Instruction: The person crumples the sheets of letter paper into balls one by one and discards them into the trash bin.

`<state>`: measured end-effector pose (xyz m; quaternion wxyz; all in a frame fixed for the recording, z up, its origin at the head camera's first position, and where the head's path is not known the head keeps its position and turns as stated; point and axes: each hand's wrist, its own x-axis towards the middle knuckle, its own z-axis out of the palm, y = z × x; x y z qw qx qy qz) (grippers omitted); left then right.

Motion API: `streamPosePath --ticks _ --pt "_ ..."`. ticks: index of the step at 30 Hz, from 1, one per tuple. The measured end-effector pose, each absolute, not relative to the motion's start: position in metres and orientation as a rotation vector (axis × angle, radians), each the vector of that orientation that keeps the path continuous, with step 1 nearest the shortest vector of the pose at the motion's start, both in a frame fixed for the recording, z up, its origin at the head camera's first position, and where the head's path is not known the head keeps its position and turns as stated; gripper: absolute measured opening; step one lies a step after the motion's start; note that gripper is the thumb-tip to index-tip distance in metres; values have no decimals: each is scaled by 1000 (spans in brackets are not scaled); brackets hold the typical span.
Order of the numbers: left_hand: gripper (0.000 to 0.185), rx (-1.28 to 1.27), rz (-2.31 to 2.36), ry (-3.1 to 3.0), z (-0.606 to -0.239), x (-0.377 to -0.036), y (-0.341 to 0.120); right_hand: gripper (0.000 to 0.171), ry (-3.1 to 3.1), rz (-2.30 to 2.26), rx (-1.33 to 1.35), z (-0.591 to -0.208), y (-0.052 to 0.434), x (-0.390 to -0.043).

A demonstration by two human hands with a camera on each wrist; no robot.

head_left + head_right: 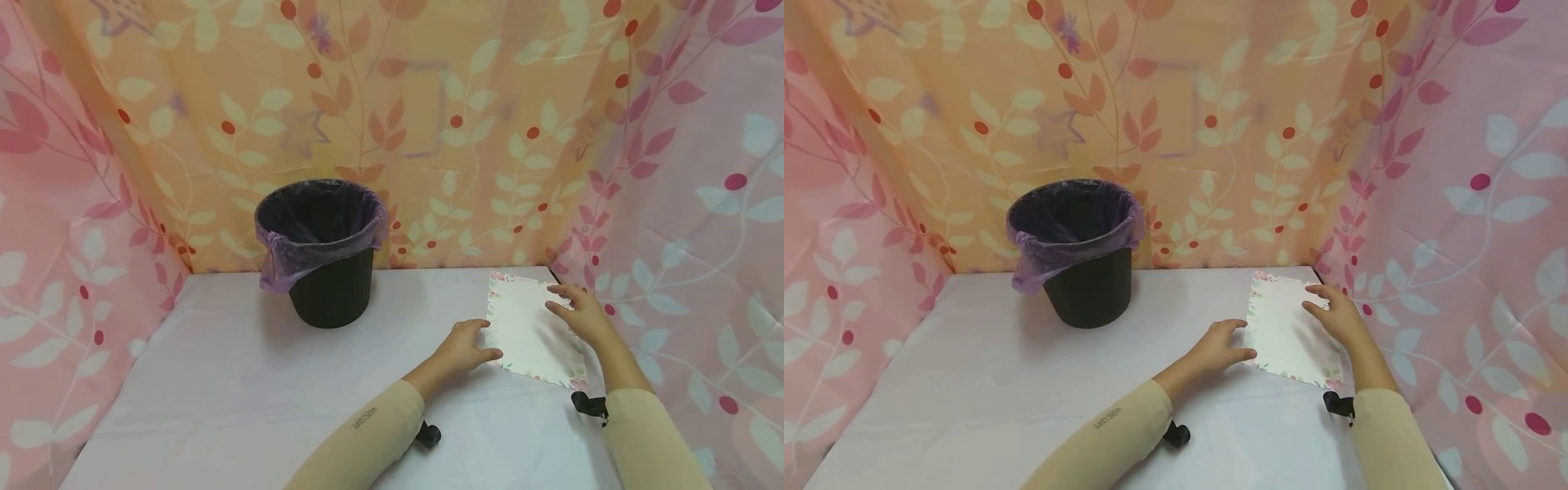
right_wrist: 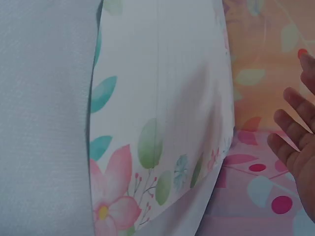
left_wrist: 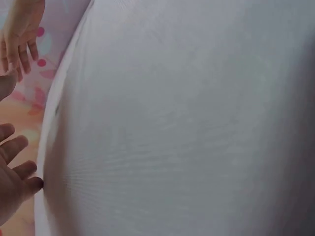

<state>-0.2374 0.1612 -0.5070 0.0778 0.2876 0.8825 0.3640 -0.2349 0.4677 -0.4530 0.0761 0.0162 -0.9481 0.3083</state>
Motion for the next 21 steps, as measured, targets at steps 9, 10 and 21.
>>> streamPosePath --ticks 9,10,21 --pt "80 1073 864 2625 -524 -246 164 65 -2997 942 -56 -482 490 -244" --pt "81 1088 845 2625 -525 -246 164 67 -3009 936 -49 -486 492 -244" --pt "74 1156 653 2670 -525 -246 163 94 -3072 929 -11 -511 502 -242"
